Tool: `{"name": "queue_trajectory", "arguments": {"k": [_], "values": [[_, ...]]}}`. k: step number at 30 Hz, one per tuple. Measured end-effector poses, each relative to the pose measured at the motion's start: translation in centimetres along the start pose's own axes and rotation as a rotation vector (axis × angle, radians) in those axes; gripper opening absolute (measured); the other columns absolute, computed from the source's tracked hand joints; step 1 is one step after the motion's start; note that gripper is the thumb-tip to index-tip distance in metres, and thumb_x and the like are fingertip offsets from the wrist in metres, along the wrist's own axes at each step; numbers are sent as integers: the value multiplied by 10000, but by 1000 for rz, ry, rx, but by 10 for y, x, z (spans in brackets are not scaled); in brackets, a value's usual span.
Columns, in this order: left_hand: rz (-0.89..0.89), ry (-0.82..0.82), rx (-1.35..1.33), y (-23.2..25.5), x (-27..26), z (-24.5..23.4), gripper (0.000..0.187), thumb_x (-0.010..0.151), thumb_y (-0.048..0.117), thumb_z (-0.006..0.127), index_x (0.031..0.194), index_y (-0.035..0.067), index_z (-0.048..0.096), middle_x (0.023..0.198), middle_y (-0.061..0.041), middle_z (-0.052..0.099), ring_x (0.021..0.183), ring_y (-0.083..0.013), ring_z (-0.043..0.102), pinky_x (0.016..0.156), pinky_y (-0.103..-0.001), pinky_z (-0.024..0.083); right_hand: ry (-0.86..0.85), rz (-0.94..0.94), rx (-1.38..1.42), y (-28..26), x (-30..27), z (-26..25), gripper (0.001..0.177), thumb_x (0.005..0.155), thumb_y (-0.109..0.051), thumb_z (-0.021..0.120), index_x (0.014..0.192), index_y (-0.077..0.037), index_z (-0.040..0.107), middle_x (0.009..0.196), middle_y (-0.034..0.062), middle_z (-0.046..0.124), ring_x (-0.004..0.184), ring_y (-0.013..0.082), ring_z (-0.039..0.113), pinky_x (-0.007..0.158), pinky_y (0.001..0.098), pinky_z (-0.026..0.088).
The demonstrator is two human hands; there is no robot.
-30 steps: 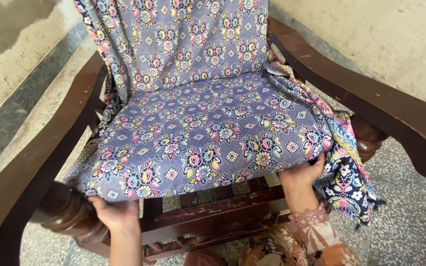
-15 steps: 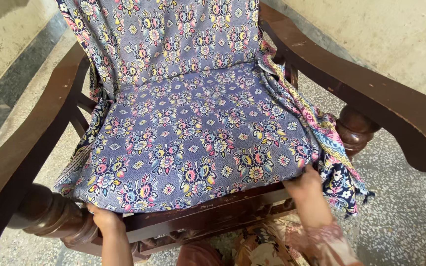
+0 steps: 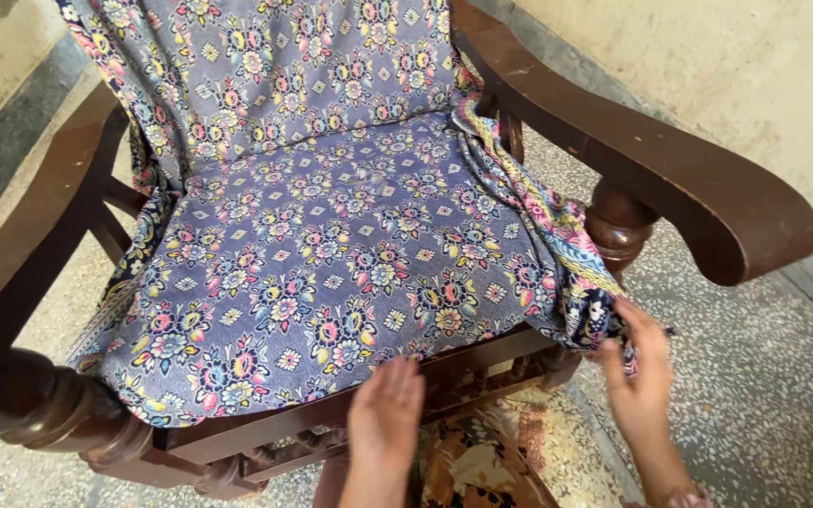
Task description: The person unfolds a floral-patterned cloth and drapes it over a wooden armchair. They smooth the fabric over the seat and backrest, tucking the edges underneath the chair to secure the cover in place.
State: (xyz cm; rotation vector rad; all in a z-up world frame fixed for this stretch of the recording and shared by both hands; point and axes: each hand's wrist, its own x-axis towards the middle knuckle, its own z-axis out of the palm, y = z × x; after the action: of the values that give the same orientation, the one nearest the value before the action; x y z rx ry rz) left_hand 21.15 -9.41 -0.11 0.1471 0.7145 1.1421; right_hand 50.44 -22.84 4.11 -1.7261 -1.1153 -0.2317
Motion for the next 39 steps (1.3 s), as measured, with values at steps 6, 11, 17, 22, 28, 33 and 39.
{"name": "queue_trajectory", "arguments": {"k": [6, 11, 17, 22, 28, 33, 39], "values": [[-159, -7, -171, -74, 56, 43, 326, 836, -11, 558, 1161, -8, 527, 1159, -146, 571, 1200, -326, 574, 1157, -458, 380, -214, -65, -92, -3, 11, 35, 666, 1034, -340, 456, 1572, 21, 304, 1704, 189, 235, 1537, 370, 289, 1222, 502, 287], [-196, 21, -363, -76, 91, 47, 260, 737, -56, 532, 992, -17, 564, 1061, -128, 611, 997, -275, 550, 1010, -417, 462, -101, -29, -73, -2, 5, 48, 694, 1055, -358, 424, 1611, 21, 253, 1697, 202, 248, 1548, 368, 252, 1233, 513, 234], [-243, -282, -306, -49, 107, 66, 325, 716, -149, 590, 1028, -62, 565, 1033, -163, 619, 908, -284, 583, 799, -361, 518, -18, 8, 117, -18, 18, 50, 695, 1066, -408, 396, 1621, -18, 245, 1699, 205, 271, 1555, 380, 264, 1268, 483, 201], [-209, -452, -216, 11, 79, 111, 498, 721, -125, 632, 1209, -44, 576, 1098, -193, 645, 926, -317, 624, 769, -330, 545, 74, 29, 252, -26, 52, 113, 630, 1074, -253, 452, 1599, 35, 254, 1651, 278, 302, 1530, 431, 300, 1244, 505, 234], [-150, -629, -170, 48, 62, 145, 564, 751, -115, 660, 1297, -61, 533, 1181, -197, 633, 1001, -342, 629, 850, -346, 556, 207, -4, -27, 6, 106, 206, 437, 1009, -100, 540, 1397, 94, 491, 1474, 330, 495, 1386, 490, 441, 1154, 554, 356], [-201, -629, -152, 63, 66, 155, 566, 755, -100, 666, 1303, -72, 527, 1203, -216, 634, 1049, -355, 637, 912, -362, 561, -543, -136, -242, -29, 72, 257, 442, 1002, -142, 553, 1386, 71, 507, 1466, 313, 503, 1383, 472, 435, 1146, 552, 333], [-217, -454, -99, 45, 70, 124, 487, 771, -58, 641, 1246, -111, 549, 1164, -231, 650, 1038, -372, 653, 909, -404, 570, -879, -255, -403, -55, 50, 255, 448, 994, -193, 570, 1373, 42, 525, 1457, 293, 514, 1379, 451, 427, 1137, 551, 305]]}}
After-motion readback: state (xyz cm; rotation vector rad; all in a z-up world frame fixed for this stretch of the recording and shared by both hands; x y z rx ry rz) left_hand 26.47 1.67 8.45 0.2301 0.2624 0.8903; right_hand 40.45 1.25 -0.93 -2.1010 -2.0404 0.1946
